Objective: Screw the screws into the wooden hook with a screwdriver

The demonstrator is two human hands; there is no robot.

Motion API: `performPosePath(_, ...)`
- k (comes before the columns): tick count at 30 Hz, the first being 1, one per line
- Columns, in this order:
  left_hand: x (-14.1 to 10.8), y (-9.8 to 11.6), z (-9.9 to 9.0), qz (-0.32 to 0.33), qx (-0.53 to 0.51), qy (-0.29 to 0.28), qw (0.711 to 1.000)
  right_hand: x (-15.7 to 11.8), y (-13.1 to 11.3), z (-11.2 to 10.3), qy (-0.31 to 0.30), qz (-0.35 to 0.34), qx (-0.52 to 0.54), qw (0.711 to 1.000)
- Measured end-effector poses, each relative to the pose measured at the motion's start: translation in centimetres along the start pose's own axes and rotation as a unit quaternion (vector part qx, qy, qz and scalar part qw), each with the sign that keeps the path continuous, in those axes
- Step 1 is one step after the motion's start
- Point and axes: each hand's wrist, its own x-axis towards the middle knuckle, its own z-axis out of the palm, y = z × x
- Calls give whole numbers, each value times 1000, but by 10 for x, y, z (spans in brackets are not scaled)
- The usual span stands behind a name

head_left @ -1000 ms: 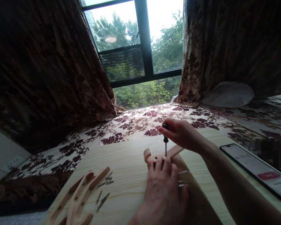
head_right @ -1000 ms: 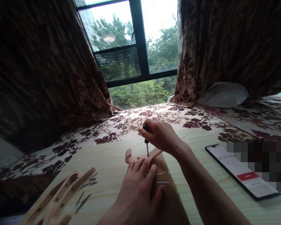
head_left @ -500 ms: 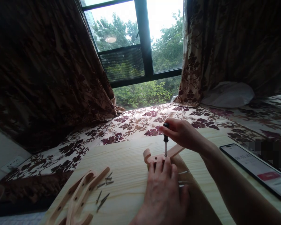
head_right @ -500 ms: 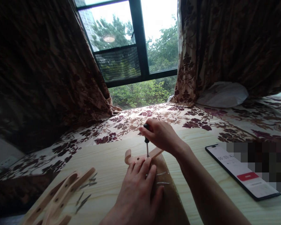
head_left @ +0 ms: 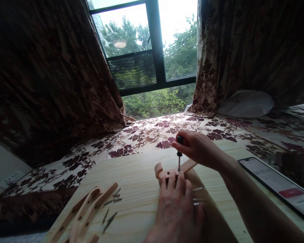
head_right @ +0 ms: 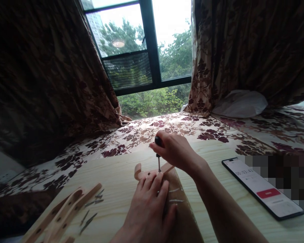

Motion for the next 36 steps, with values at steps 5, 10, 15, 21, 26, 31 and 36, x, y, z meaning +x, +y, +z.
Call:
performPosePath(5, 0, -8, 9, 22, 17, 19, 999, -3, 0, -3, -30, -26, 63, 997)
performPosePath(10, -2, -9, 13, 37, 25, 39, 998, -1, 2, 4, -11, -25, 50, 998)
performPosePath(15, 0, -4, 10, 10, 23, 25, 999, -1, 1, 6, -13, -20, 33, 999)
performPosePath(21, 0, -1, 9, -2, 7, 10, 1000, -3, 2, 6, -45, -35, 98, 994)
performPosePath(26, 0, 0, 7, -5, 6, 3, 1000, -1, 3, 8, -19, -18, 56, 998)
performPosePath(31, 1, 0, 7, -10, 5, 5, 1000, -4, 3, 4, -48, -25, 103, 993)
performPosePath(36, 0, 0, 8, -16, -11, 11, 1000, -3, 8, 5, -54, -33, 132, 989)
